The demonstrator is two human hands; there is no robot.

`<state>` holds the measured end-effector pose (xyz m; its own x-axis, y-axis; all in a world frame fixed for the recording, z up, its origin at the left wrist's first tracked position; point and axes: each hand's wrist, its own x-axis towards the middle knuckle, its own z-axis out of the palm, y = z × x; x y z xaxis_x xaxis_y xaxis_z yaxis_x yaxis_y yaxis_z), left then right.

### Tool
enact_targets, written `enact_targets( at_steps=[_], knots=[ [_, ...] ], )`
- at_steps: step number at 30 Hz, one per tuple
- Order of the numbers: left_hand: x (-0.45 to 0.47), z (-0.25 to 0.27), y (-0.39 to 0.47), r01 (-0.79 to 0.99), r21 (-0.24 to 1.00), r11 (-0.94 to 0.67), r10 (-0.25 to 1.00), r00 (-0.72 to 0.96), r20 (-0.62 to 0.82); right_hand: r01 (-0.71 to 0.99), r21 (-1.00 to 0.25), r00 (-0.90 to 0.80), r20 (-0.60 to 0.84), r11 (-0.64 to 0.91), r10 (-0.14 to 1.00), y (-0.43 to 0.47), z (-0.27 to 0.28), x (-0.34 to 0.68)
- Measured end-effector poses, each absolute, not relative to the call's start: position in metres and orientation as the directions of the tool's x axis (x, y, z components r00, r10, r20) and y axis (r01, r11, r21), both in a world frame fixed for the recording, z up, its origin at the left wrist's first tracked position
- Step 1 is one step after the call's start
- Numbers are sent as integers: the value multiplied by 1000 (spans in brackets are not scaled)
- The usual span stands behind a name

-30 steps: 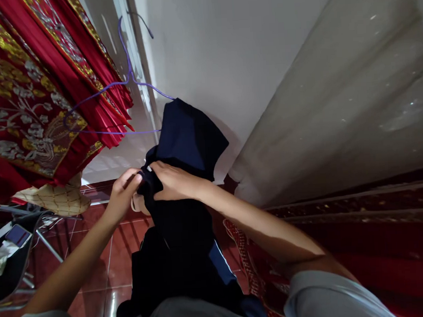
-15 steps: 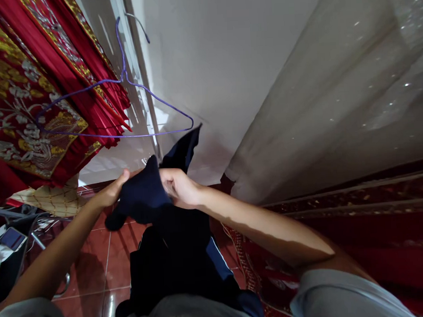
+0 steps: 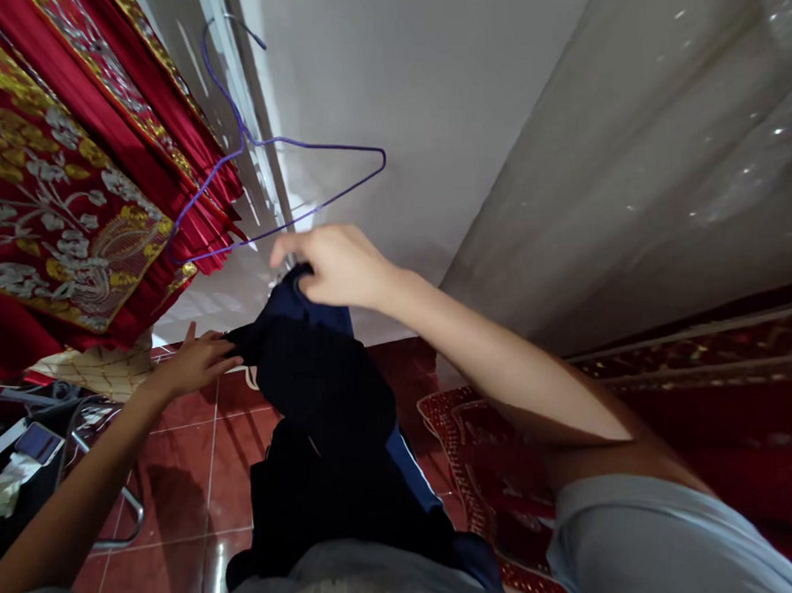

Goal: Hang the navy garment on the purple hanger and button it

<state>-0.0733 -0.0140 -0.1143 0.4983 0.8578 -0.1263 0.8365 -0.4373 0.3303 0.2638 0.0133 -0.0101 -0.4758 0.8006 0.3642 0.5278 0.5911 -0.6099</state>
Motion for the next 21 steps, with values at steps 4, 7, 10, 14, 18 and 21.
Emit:
enact_targets(
  at_steps=[4, 7, 10, 14, 18, 21],
  knots=[
    [-83, -113, -26, 903, 268, -336, 912, 383, -147, 510, -661, -199, 532, 550, 823, 90, -44, 262],
    [-78, -97, -36, 910, 284, -303, 936, 340, -92, 462, -796, -96, 394, 392, 914, 124, -72, 267],
    [-76, -78, -37, 891, 371, -262, 960, 279, 8, 508, -807, 57, 381, 302, 923, 121, -80, 285],
    [-74, -62, -19, 761, 610, -221, 975, 196, 109, 564, -786, 130, 388, 254, 913, 90, -57, 315],
    [-45, -40, 1, 500, 767, -401, 916, 208, 343, 580, -791, 143, 332, 193, 932, 62, -41, 318],
    [-10, -14, 13, 389, 719, -576, 814, 194, 547, 546, -808, 76, 310, 221, 948, 51, -45, 306]
  ],
)
